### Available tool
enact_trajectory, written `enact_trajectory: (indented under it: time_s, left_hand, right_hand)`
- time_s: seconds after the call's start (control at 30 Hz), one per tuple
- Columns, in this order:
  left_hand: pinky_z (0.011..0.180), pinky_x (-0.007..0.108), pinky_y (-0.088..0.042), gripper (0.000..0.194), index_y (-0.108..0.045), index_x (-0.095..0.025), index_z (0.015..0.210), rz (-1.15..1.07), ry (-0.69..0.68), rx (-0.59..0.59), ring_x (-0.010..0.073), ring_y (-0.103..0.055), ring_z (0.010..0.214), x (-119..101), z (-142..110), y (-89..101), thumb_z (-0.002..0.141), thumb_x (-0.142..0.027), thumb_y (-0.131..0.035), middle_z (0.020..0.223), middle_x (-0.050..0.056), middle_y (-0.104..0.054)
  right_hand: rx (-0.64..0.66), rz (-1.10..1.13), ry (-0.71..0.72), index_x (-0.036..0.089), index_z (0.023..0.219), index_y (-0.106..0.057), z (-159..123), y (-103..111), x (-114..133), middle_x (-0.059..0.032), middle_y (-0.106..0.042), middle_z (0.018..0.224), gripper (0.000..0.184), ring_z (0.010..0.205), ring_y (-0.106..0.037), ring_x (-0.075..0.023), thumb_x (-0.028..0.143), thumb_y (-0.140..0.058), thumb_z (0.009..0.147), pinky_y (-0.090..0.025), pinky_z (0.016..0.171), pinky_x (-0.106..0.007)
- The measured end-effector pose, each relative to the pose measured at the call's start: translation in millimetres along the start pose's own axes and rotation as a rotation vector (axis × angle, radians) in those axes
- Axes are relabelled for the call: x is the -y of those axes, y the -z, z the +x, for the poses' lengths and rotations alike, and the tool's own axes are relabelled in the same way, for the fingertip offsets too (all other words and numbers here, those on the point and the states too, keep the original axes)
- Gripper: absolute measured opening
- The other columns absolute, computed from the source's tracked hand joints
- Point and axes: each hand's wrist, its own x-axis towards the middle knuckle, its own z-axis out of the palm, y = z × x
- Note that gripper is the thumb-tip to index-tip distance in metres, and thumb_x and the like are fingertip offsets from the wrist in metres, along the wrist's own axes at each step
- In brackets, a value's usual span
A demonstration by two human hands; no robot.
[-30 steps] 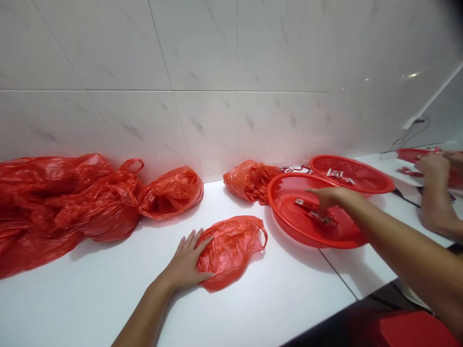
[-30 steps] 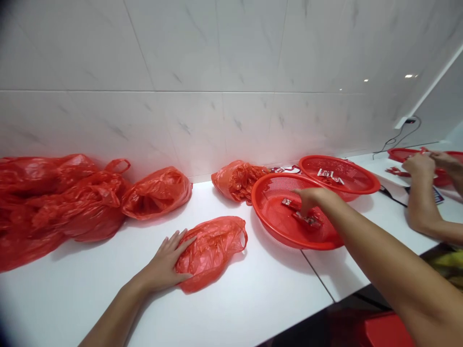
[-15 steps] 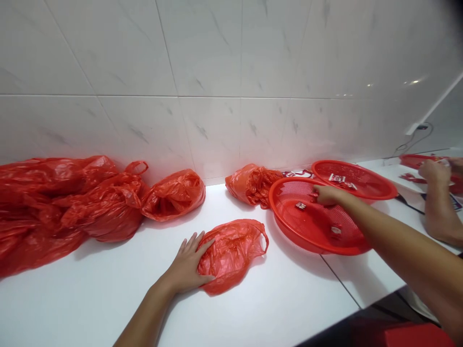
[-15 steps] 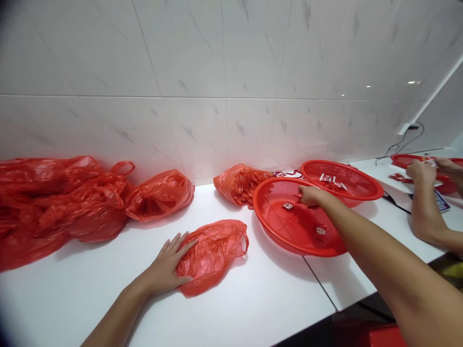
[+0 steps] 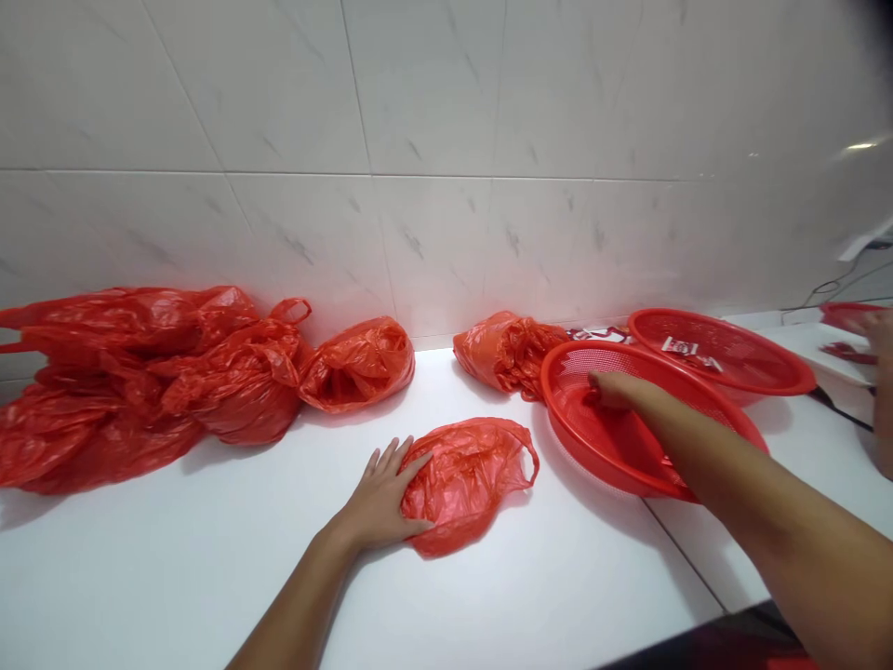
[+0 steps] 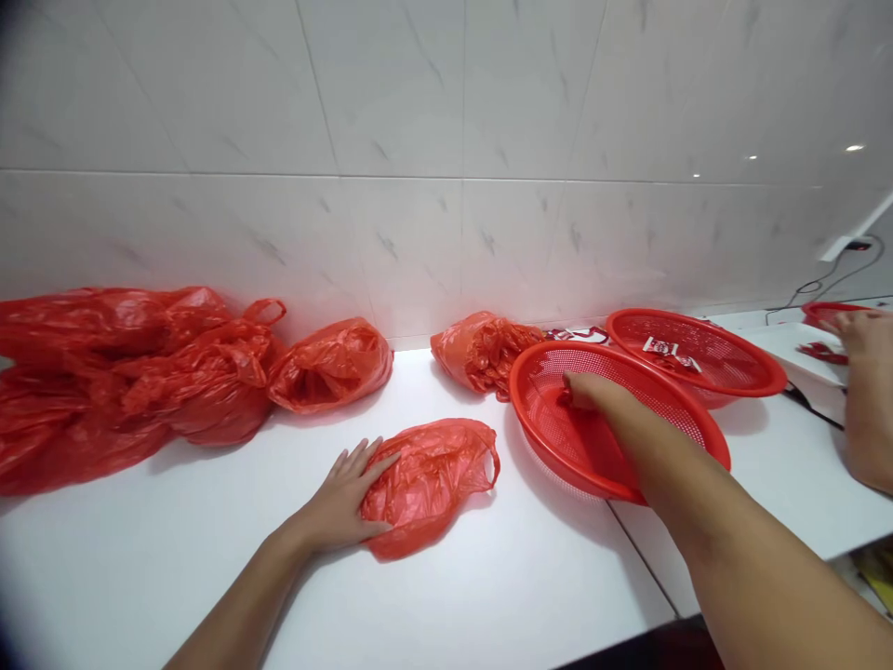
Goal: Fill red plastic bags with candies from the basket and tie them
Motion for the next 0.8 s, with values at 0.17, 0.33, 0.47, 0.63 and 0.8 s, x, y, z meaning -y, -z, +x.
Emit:
enact_trajectory:
  time_s: [0.17,0.33,0.47,0.63,0.8]
  left_hand:
    - [0.136,0.060,-0.006,0.109,-0.031,-0.038,0.170,0.019,-0.006,-0.006,0.0383,0.003,0.168,2,2,-0.9,0.076,-0.056,-0.083,0.183,0.006,-0.003]
    - [0.135,0.062,-0.008,0.109,-0.031,-0.038,0.170,0.039,-0.008,-0.011,0.0405,0.001,0.167,6,7,-2.4,0.076,-0.056,-0.083,0.182,0.006,-0.003]
    - [0.135,0.062,-0.008,0.108,-0.032,-0.039,0.170,0.051,-0.010,-0.022,0.0408,0.000,0.167,6,10,-1.6,0.076,-0.057,-0.083,0.182,0.006,-0.005]
    - [0.136,0.061,-0.008,0.106,-0.033,-0.038,0.170,0.064,0.001,-0.016,0.0401,-0.001,0.168,7,10,-1.2,0.077,-0.054,-0.082,0.183,0.006,-0.006]
    - [0.135,0.063,-0.008,0.105,-0.033,-0.038,0.169,0.054,-0.006,-0.036,0.0416,-0.002,0.167,9,9,-2.8,0.078,-0.053,-0.082,0.182,0.006,-0.007]
  right_hand:
    - [0.164,-0.022,-0.009,0.020,0.125,-0.068,-2,12,-17,-0.0082,-0.073,0.096,0.051,0.075,-0.067,-0.0191,0.002,-0.075,0.078,-0.053,0.071,-0.031]
    - [0.393,-0.101,-0.165,0.011,0.091,-0.075,-15,38,-45,-0.0076,-0.074,0.082,0.035,0.066,-0.069,-0.0188,-0.006,-0.081,0.062,-0.052,0.068,-0.031]
    - [0.508,-0.155,-0.219,0.012,0.078,-0.076,-36,32,-66,-0.0076,-0.074,0.074,0.029,0.065,-0.070,-0.0214,-0.007,-0.082,0.055,-0.052,0.067,-0.031]
    - [0.549,-0.132,-0.174,0.016,0.077,-0.078,-53,0,-73,-0.0051,-0.074,0.071,0.029,0.064,-0.070,-0.0217,-0.003,-0.079,0.055,-0.052,0.066,-0.031]
    - [0.497,-0.142,-0.076,0.019,0.081,-0.075,-55,-9,-72,-0.0015,-0.071,0.069,0.040,0.063,-0.068,-0.0216,-0.001,-0.077,0.047,-0.051,0.065,-0.031]
